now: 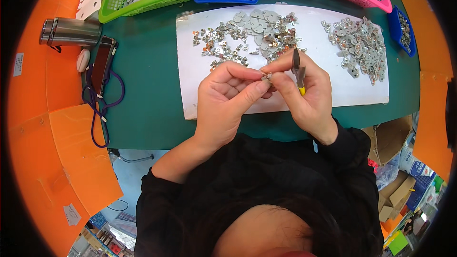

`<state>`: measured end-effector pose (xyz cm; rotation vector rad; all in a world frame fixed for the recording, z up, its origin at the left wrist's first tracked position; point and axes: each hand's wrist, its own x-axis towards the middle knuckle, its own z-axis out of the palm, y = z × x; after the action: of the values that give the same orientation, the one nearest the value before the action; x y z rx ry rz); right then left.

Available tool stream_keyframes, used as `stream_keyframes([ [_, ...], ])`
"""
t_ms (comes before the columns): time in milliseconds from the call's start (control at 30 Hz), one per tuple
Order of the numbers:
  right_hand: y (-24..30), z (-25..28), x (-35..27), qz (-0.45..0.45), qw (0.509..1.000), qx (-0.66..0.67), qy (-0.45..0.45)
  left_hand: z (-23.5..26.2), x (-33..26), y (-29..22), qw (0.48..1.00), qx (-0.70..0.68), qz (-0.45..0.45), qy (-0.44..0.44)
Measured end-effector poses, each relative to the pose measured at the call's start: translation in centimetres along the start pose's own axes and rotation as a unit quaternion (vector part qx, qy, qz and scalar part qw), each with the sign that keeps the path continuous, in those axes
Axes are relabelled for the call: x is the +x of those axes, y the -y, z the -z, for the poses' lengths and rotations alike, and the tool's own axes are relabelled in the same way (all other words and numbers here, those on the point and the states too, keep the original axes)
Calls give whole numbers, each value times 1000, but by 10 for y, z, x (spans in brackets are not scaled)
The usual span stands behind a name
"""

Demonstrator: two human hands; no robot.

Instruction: Assemble small toy components using pliers at a manufacturing workstation.

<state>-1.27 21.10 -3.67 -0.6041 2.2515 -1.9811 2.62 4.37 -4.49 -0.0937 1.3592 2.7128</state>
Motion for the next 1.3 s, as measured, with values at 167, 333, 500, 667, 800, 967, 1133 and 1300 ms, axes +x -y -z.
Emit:
stream_keyframes([
  [167, 9, -1, -3, -11, 1000, 15, -10, 1, -1, -2, 997, 39, -73, -5],
  [333, 4, 3, -1, -41, 998, 49, -6, 3, -4, 0, 991, 102, -89, -4],
  [500, 12, 2, -1, -73, 994, 84, 3, 4, -4, -1, 993, 106, -59, -11],
  [667, 16, 2, -5, -81, 996, 48, 5, 3, -11, -10, 971, 230, -67, -4],
  [800, 17, 3, -9, -64, 998, 27, 7, 0, -13, -13, 919, 364, -149, 30],
  [967, 11, -2, -13, -36, 998, 53, -28, 7, -5, -10, 970, 225, -70, 55],
  [1133, 1, 0, -6, 154, 985, -49, -66, 6, -2, -8, 992, -56, 95, 55],
  [1300, 0, 16, 8, 395, 881, -258, -35, 16, 4, -19, 977, 70, 142, 146],
])
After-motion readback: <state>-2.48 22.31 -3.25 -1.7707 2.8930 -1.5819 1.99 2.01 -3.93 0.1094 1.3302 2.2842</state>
